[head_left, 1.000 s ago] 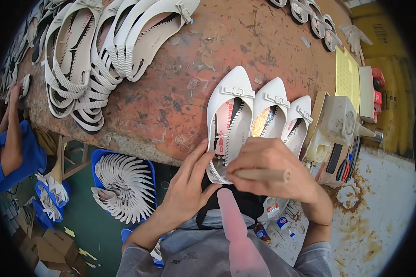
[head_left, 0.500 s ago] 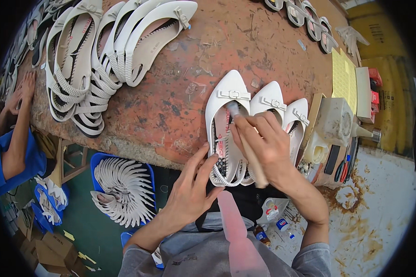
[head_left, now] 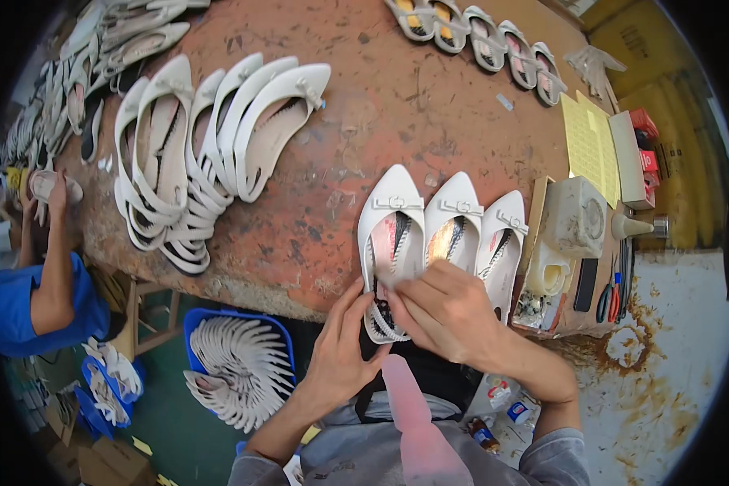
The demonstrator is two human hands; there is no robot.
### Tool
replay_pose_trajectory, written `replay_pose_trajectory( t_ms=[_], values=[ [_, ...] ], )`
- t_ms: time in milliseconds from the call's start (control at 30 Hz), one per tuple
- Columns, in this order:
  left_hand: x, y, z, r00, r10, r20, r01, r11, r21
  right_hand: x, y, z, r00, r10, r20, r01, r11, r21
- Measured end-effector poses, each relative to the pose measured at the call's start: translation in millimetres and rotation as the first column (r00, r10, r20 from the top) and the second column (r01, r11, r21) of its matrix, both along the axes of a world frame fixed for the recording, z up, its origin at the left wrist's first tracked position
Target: The person places shoes onto a workbench from a basket and applies glue inside each shoe using a brush.
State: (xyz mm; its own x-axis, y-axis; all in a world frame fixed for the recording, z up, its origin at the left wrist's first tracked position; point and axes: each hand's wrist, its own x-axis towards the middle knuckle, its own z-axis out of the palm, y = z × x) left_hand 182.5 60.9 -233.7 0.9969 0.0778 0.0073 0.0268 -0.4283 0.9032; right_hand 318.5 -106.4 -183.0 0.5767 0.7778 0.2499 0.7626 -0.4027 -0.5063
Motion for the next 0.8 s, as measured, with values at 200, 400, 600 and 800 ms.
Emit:
replay_pose_trajectory(
  t_ms=[200,400,600,800],
  values=[
    [27.4,-0.8,45.8,0.978,-0.006,0.209,-0.045,0.970,0.240,5.6,-81.2,55.3,0.750,-0.653,-0.103,0.639,0.677,0.366],
    [89.7,-82.1,35.0,0.998,0.029,-0.053,0.004,0.844,0.536,-9.9,-146.8,41.0,0.573,-0.777,-0.260,0.786,0.431,0.444],
    [86.8,-97.9,28.3,0.968,-0.083,-0.235,0.216,0.749,0.627,-12.9,-170.2,19.5,0.555,-0.747,-0.367,0.802,0.362,0.476],
    [105.6,-80.5,-11.3,0.970,-0.242,0.012,0.194,0.807,0.558,-8.1,-164.4,21.2,0.466,-0.765,-0.444,0.869,0.300,0.394]
  ],
)
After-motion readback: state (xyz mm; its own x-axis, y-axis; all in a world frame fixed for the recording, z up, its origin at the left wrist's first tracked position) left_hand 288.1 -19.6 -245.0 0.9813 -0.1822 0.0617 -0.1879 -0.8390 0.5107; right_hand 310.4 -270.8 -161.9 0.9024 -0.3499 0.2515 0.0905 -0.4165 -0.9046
